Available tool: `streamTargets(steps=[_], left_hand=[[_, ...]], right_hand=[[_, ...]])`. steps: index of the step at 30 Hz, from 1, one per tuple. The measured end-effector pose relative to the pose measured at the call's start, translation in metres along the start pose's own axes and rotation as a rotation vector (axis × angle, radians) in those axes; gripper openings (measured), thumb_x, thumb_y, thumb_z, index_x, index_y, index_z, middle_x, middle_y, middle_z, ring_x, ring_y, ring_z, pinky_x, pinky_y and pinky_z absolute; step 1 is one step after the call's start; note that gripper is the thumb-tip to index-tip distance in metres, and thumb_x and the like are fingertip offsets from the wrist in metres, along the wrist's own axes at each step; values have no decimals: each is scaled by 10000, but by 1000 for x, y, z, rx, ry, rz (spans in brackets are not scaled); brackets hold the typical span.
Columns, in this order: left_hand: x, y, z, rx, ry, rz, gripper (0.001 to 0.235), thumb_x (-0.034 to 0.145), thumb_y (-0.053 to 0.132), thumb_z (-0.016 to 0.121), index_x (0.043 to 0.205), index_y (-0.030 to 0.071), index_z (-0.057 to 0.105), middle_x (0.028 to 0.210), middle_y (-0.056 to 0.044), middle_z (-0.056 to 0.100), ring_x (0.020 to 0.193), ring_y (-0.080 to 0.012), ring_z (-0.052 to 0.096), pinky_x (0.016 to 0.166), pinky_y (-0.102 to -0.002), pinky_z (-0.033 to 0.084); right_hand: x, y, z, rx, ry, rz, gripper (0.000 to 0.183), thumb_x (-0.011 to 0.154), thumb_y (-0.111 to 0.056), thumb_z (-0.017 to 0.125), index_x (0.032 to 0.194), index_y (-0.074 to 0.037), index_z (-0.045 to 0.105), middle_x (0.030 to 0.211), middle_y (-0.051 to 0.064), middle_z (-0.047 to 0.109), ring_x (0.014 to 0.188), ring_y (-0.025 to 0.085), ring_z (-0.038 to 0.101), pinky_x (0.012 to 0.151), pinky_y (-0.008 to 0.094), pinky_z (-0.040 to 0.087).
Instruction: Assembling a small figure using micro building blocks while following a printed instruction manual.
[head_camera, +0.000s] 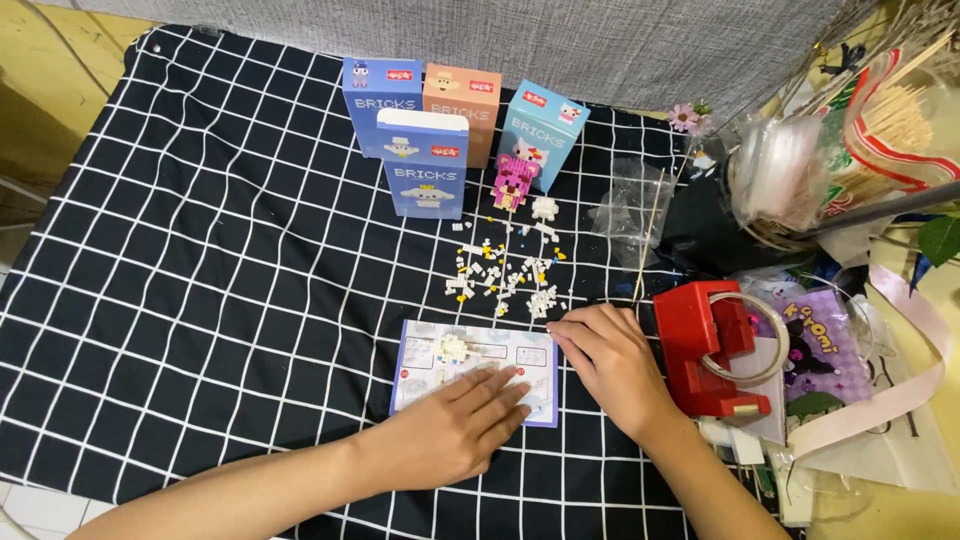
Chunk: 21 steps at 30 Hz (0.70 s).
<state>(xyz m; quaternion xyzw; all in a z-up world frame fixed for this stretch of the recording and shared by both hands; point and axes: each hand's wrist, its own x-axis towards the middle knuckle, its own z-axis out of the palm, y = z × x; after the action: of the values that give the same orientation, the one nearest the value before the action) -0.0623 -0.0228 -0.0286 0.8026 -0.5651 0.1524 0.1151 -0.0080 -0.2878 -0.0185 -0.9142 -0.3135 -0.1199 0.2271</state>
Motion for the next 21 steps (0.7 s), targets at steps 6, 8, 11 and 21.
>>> streamTargets(steps=[6, 8, 11, 21], left_hand=[[-3, -1, 1, -37, -46, -8, 524, 1026, 346, 553, 1412, -6, 594, 1460, -242, 576, 1388, -431, 515, 1131, -525, 433], [-3, -3, 1, -36, -42, -2, 524, 1024, 347, 563, 1410, -7, 593, 1453, -243, 581, 1383, -433, 522, 1122, -524, 444], [-4, -5, 1, -32, -46, 8, 532, 1021, 358, 571, 1416, 3, 591, 1451, -235, 586, 1383, -422, 525, 1118, -515, 448], [-5, -7, 1, -68, -33, 12, 532, 998, 351, 609, 1405, 8, 594, 1455, -234, 578, 1392, -425, 513, 1130, -521, 433]], right_hand=[[1, 0, -1, -17, 3, 13, 164, 942, -133, 710, 1096, -96, 751, 1053, 25, 710, 976, 195, 644, 858, 361, 442], [2, 0, -1, -30, 10, 16, 158, 938, -139, 718, 1089, -102, 749, 1048, 25, 708, 967, 196, 645, 858, 362, 442], [3, -1, -2, -44, 32, 11, 143, 935, -133, 726, 1075, -111, 744, 1041, 20, 710, 952, 191, 653, 859, 360, 441], [6, -3, -5, -45, 100, -9, 188, 921, -83, 746, 1108, -90, 737, 1049, 37, 709, 942, 213, 656, 882, 377, 453]])
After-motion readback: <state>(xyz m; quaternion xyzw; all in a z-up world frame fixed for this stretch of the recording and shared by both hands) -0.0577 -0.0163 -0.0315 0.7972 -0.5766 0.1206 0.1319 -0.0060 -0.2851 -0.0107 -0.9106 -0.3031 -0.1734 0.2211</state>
